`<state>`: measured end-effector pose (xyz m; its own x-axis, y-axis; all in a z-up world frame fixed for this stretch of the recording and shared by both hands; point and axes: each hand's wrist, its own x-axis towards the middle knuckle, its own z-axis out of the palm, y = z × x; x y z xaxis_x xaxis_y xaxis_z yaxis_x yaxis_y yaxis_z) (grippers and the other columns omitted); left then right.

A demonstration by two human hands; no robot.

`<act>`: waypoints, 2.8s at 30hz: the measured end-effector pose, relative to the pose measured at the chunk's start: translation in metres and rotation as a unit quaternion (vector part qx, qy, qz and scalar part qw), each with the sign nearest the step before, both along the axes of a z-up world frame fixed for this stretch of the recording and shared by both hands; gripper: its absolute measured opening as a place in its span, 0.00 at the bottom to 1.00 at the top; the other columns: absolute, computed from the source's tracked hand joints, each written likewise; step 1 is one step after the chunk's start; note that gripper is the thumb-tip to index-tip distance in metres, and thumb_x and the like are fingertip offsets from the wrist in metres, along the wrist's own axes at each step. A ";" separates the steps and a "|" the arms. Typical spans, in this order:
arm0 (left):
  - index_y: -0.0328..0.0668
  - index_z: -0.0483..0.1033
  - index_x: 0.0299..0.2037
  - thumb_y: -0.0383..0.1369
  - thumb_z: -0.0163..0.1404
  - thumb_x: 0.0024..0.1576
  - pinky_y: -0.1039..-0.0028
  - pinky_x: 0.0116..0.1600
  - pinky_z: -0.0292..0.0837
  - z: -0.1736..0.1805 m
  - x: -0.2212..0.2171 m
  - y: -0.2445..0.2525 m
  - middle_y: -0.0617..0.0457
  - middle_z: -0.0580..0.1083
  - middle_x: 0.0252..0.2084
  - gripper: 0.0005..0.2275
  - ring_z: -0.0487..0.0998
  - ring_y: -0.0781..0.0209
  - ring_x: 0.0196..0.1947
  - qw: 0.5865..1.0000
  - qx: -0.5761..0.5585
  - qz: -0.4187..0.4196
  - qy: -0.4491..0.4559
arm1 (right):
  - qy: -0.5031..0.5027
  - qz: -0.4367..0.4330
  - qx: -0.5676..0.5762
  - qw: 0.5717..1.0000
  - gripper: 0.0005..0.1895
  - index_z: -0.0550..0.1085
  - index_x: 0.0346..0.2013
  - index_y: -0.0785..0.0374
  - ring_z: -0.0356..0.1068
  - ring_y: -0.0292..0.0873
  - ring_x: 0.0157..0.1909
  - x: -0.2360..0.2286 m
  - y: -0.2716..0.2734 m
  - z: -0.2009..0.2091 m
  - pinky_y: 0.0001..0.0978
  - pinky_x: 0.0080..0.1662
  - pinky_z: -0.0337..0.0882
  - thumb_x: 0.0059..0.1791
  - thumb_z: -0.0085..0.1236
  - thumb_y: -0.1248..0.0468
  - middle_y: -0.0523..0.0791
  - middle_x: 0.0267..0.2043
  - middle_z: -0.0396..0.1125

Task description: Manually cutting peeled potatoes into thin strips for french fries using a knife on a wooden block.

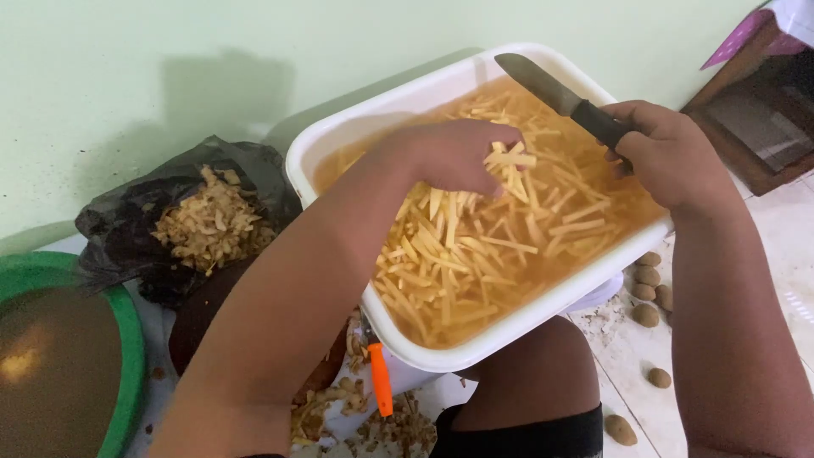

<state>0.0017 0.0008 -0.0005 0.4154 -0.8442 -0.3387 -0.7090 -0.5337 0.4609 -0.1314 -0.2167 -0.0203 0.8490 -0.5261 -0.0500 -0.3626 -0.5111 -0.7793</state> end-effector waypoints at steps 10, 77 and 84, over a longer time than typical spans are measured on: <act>0.60 0.75 0.53 0.50 0.50 0.55 0.68 0.52 0.68 0.017 -0.015 0.005 0.63 0.79 0.50 0.18 0.79 0.61 0.50 0.995 -0.078 0.056 0.034 | 0.006 0.009 -0.028 1.000 0.26 0.77 0.58 0.55 0.67 0.43 0.35 -0.001 0.001 0.003 0.34 0.45 0.65 0.49 0.39 0.69 0.45 0.37 0.68; 0.57 0.63 0.56 0.29 0.55 0.52 0.67 0.39 0.65 0.018 0.026 0.089 0.56 0.71 0.48 0.22 0.71 0.60 0.38 0.976 -0.125 0.175 -0.038 | -0.021 0.016 0.000 1.000 0.25 0.77 0.56 0.53 0.66 0.44 0.34 -0.006 -0.002 -0.001 0.34 0.38 0.60 0.48 0.38 0.68 0.44 0.37 0.67; 0.61 0.67 0.57 0.22 0.50 0.51 0.69 0.39 0.65 0.028 0.008 0.098 0.56 0.73 0.51 0.25 0.72 0.60 0.41 0.976 -0.077 0.199 -0.054 | -0.016 0.005 0.000 1.000 0.25 0.76 0.58 0.53 0.67 0.45 0.35 -0.009 0.003 0.004 0.36 0.42 0.61 0.50 0.39 0.67 0.46 0.39 0.67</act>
<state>0.0100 0.0992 0.0273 0.7464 -0.6469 -0.1563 -0.5092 -0.7063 0.4918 -0.1408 -0.2141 -0.0167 0.8551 -0.5180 -0.0233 -0.3331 -0.5142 -0.7904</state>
